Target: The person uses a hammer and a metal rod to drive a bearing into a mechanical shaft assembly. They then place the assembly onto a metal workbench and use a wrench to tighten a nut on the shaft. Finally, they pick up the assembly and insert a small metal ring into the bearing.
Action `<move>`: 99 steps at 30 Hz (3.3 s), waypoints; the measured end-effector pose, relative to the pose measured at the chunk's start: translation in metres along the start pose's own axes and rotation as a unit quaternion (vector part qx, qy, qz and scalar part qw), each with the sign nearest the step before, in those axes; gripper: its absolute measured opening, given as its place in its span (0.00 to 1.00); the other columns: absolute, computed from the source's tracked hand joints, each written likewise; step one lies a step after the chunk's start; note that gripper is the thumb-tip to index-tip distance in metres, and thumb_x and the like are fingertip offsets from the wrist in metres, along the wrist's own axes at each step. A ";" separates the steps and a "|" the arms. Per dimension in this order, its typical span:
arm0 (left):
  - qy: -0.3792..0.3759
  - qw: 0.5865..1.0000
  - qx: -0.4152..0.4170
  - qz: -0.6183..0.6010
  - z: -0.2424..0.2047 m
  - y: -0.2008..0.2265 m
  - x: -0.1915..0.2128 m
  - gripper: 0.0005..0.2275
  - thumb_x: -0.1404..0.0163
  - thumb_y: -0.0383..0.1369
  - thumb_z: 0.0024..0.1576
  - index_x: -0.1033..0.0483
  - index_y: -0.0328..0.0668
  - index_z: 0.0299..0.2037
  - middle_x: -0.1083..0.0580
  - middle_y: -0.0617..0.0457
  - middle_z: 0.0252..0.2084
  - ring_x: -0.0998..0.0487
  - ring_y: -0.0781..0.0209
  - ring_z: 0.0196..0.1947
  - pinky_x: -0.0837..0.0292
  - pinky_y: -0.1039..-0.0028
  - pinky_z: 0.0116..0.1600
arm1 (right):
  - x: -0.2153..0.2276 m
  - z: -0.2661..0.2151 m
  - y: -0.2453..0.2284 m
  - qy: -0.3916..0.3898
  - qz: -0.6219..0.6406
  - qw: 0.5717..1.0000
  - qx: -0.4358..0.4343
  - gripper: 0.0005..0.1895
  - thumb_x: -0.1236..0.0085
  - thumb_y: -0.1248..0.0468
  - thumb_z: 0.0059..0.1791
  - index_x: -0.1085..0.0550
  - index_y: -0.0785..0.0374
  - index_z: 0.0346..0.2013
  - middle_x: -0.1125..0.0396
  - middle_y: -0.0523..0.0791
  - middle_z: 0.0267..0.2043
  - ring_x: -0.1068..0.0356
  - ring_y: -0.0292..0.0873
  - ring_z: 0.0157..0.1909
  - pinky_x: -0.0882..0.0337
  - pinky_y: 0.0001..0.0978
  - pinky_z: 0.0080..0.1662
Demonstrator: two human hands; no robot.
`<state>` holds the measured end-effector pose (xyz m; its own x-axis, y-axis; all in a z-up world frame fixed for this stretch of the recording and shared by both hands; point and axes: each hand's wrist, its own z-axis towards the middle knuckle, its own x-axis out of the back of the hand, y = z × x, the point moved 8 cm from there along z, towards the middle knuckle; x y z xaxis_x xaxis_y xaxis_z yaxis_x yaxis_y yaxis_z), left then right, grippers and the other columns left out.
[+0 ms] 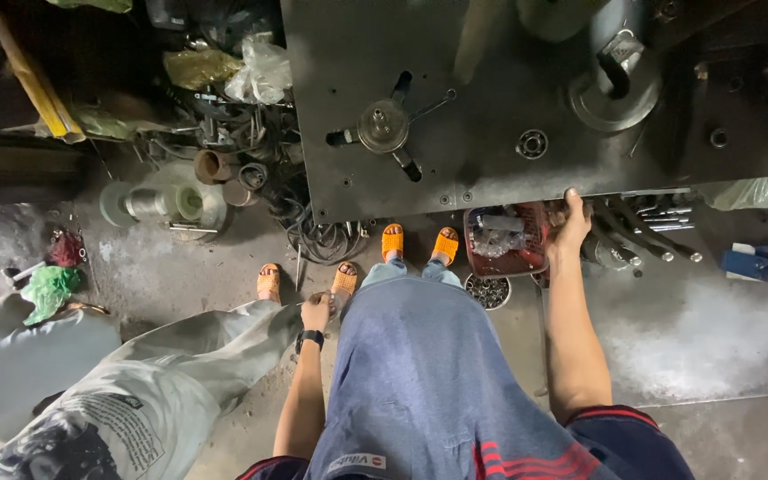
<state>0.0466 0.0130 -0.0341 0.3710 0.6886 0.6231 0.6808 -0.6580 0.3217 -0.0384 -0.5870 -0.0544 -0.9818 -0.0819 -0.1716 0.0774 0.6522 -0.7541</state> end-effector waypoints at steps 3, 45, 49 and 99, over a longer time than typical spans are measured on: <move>-0.002 1.000 -0.010 0.003 0.022 -0.014 -0.005 0.18 0.52 0.44 0.51 0.24 0.39 0.43 0.25 0.41 0.40 0.28 0.41 0.47 0.35 0.56 0.51 | 0.019 0.034 0.024 -0.005 0.008 1.000 -0.005 0.43 0.25 0.56 0.36 0.44 0.60 0.55 0.37 0.48 0.39 0.29 0.44 0.32 0.27 0.40 0.41; 0.000 1.000 -0.006 0.020 0.025 -0.005 -0.003 0.20 0.51 0.47 0.49 0.25 0.39 0.43 0.26 0.40 0.43 0.30 0.41 0.50 0.37 0.56 0.54 | -0.007 -0.013 -0.005 -0.013 0.013 1.000 -0.010 0.57 0.25 0.56 0.36 0.58 0.64 0.63 0.37 0.53 0.46 0.26 0.48 0.37 0.27 0.44 0.44; 0.000 1.000 -0.006 0.026 0.029 -0.007 -0.004 0.20 0.51 0.47 0.48 0.24 0.40 0.42 0.26 0.41 0.43 0.30 0.41 0.50 0.37 0.56 0.54 | 0.004 0.004 0.006 -0.012 0.014 1.000 -0.012 0.48 0.26 0.58 0.36 0.49 0.63 0.59 0.37 0.51 0.44 0.26 0.49 0.37 0.26 0.44 0.42; -0.018 1.000 -0.011 -0.002 0.024 -0.028 -0.014 0.18 0.51 0.43 0.50 0.25 0.39 0.43 0.25 0.42 0.40 0.27 0.43 0.46 0.34 0.57 0.50 | -0.006 -0.025 -0.083 -0.113 -0.661 0.737 0.083 0.41 0.66 0.36 0.51 0.39 0.77 0.50 0.44 0.65 0.51 0.45 0.63 0.57 0.44 0.55 0.55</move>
<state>0.0381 0.0293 -0.0690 0.3915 0.7009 0.5963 0.6684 -0.6620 0.3392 -0.0430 -0.6216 0.0249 -0.1652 -0.6990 0.6958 -0.8829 -0.2097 -0.4202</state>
